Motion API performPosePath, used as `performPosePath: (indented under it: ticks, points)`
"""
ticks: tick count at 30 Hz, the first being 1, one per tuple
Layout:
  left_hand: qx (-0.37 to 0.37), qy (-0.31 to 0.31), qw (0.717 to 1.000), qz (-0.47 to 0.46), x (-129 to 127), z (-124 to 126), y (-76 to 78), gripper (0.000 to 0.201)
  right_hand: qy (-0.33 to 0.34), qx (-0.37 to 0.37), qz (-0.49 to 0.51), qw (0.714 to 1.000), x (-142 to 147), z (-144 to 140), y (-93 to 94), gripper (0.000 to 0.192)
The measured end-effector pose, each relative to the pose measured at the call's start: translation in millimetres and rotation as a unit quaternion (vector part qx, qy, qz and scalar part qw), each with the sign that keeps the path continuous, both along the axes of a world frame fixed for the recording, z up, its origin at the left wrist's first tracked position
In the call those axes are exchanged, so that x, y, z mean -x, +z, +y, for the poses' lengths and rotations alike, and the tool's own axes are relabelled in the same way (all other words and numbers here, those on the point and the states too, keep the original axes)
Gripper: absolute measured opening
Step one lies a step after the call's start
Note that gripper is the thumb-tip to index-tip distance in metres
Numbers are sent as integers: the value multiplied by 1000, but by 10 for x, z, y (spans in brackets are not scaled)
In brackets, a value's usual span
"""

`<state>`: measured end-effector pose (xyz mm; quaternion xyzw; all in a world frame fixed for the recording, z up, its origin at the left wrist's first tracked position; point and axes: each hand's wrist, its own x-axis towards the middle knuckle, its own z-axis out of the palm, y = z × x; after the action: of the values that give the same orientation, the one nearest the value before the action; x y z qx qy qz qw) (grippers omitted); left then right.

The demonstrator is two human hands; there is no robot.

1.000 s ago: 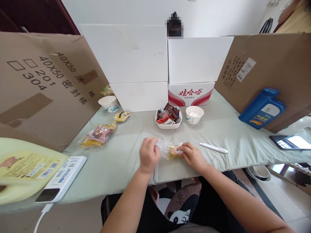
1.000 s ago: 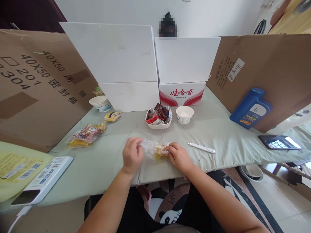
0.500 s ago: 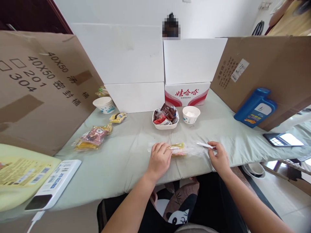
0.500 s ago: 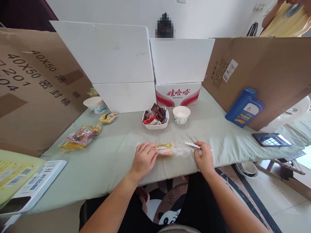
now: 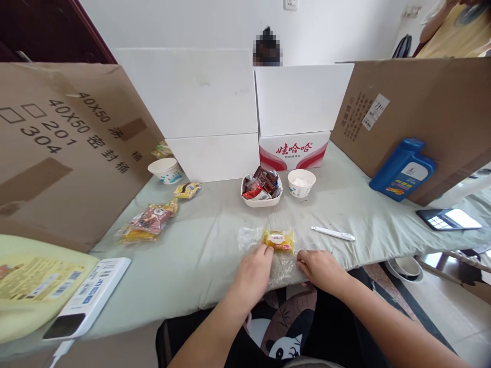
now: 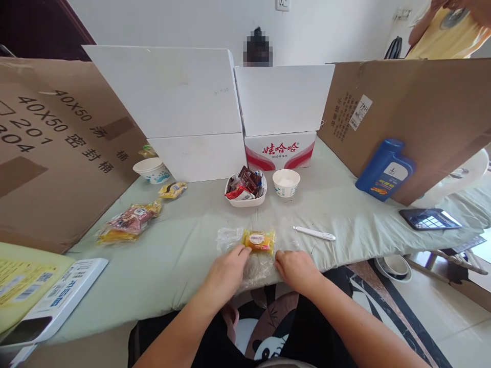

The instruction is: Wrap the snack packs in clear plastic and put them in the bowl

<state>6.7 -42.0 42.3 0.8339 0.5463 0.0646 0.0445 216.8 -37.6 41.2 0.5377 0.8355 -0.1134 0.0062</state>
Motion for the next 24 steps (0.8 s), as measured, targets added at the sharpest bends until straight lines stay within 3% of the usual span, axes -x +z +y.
performPosePath:
  ticks: [4,10,16,21,24]
  points:
    - [-80,20,994,-67,75,206,-87,44,-26,-56,2,998,-3,83,25,15]
    - [-68,-50,991,-107,63,339,-221,52,37,-167,99,980,59,395,72,23]
    - [-48,-37,990,-130,80,390,-261,39,128,-155,119,972,183,501,44,42]
    - [1,-54,983,-177,122,334,-139,39,53,-63,24,996,179,399,110,65]
    - [40,-60,977,-199,129,309,-124,42,77,-87,15,993,187,335,130,63]
